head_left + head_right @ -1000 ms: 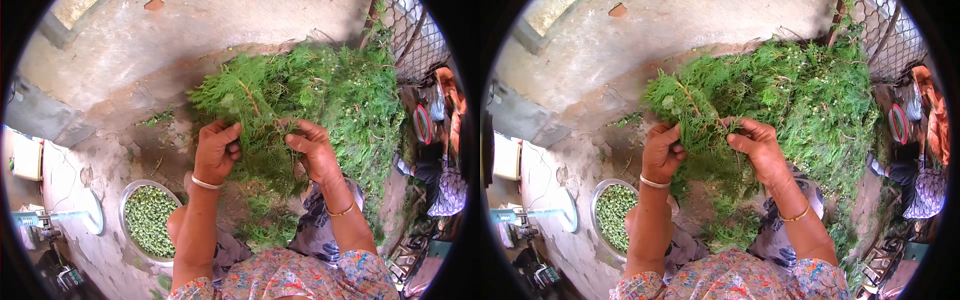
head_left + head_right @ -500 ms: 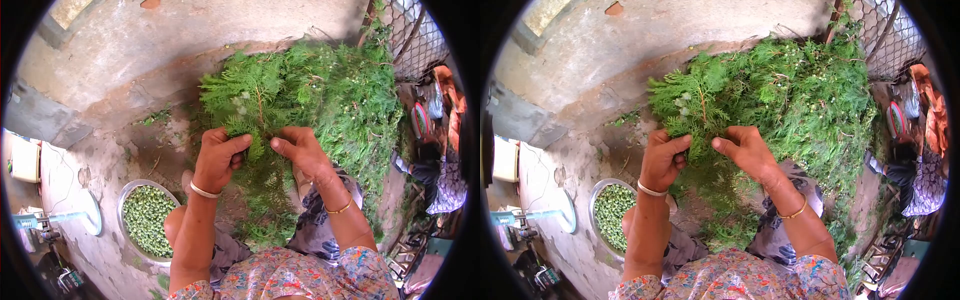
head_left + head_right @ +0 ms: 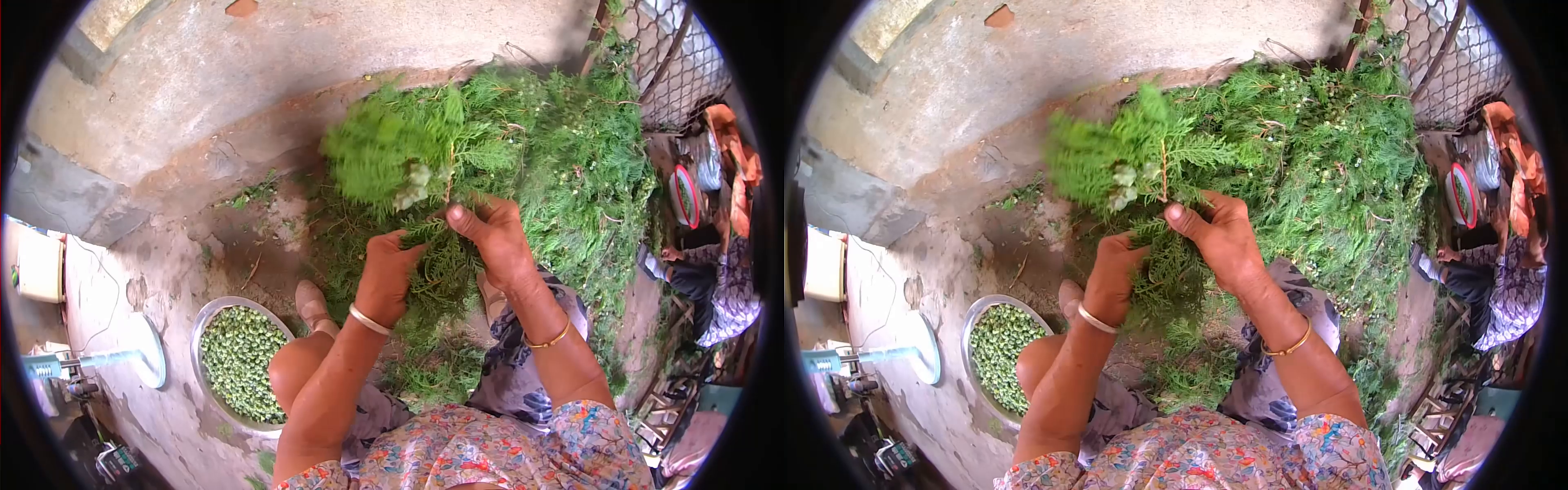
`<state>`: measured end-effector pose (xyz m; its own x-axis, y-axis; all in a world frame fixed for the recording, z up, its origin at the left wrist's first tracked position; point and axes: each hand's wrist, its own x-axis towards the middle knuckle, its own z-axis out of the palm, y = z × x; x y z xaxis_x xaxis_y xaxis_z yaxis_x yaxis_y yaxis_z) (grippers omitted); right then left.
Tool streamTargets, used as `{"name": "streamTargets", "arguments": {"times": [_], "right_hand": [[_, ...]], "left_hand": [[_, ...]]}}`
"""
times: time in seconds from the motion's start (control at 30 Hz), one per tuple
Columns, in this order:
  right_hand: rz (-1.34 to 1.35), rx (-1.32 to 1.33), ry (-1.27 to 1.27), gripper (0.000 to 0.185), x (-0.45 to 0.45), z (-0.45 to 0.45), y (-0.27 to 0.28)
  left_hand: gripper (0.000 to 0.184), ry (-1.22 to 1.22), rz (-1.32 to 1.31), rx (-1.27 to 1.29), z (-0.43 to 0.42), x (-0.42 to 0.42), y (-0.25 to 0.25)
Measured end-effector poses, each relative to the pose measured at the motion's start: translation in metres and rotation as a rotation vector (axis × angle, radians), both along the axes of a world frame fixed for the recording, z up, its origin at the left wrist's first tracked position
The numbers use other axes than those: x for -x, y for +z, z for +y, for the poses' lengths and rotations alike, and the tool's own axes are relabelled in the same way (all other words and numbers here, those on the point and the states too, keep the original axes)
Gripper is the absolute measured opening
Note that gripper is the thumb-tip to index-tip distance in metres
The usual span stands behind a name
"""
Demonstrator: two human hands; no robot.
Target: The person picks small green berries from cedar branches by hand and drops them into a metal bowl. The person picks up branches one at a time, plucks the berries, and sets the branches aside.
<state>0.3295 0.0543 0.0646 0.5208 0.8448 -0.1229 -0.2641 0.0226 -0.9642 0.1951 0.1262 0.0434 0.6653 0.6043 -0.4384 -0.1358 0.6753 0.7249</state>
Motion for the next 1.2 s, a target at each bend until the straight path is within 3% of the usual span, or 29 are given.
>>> {"name": "streamTargets", "arguments": {"times": [0.17,0.23,0.4,0.47,0.5,0.6,0.67,0.87,0.93,1.03,1.2], "right_hand": [[-0.001,0.022,-0.019,0.024,0.001,-0.001,-0.008],[-0.205,0.058,0.073,0.030,-0.006,-0.003,-0.019],[-0.373,0.109,-0.082,0.036,-0.007,-0.001,-0.012],[-0.407,0.147,-0.125,0.036,-0.010,-0.003,-0.008],[-0.416,0.178,-0.120,0.035,-0.011,-0.002,-0.008],[-0.392,0.236,-0.093,0.034,-0.009,-0.001,-0.002],[-0.358,0.265,-0.066,0.033,-0.006,0.000,-0.002],[-0.388,0.242,0.015,0.034,0.000,0.001,-0.005],[-0.436,0.255,0.029,0.034,-0.003,0.001,-0.012],[-0.660,0.219,0.018,0.036,-0.004,-0.001,-0.020],[-0.738,0.280,0.029,0.033,-0.001,-0.003,-0.019]], "left_hand": [[0.016,-0.010,0.024,-0.037,-0.001,-0.003,0.009],[0.013,0.003,0.316,-0.340,-0.007,-0.007,0.020],[0.012,0.205,0.321,-0.207,0.021,0.011,0.016],[0.017,0.421,-0.130,0.011,0.031,0.022,0.014],[0.017,0.419,-0.130,0.010,0.031,0.022,0.014],[0.014,0.425,-0.223,-0.110,0.030,0.021,0.021],[0.016,0.342,-0.058,-0.402,0.022,0.014,0.019],[0.028,0.364,0.271,-0.780,0.013,-0.001,0.010],[0.030,0.427,0.386,-1.108,0.011,-0.004,0.010],[0.032,0.482,0.313,-1.025,0.010,-0.006,0.009],[0.032,0.459,0.421,-1.093,0.010,-0.006,0.011]]}}
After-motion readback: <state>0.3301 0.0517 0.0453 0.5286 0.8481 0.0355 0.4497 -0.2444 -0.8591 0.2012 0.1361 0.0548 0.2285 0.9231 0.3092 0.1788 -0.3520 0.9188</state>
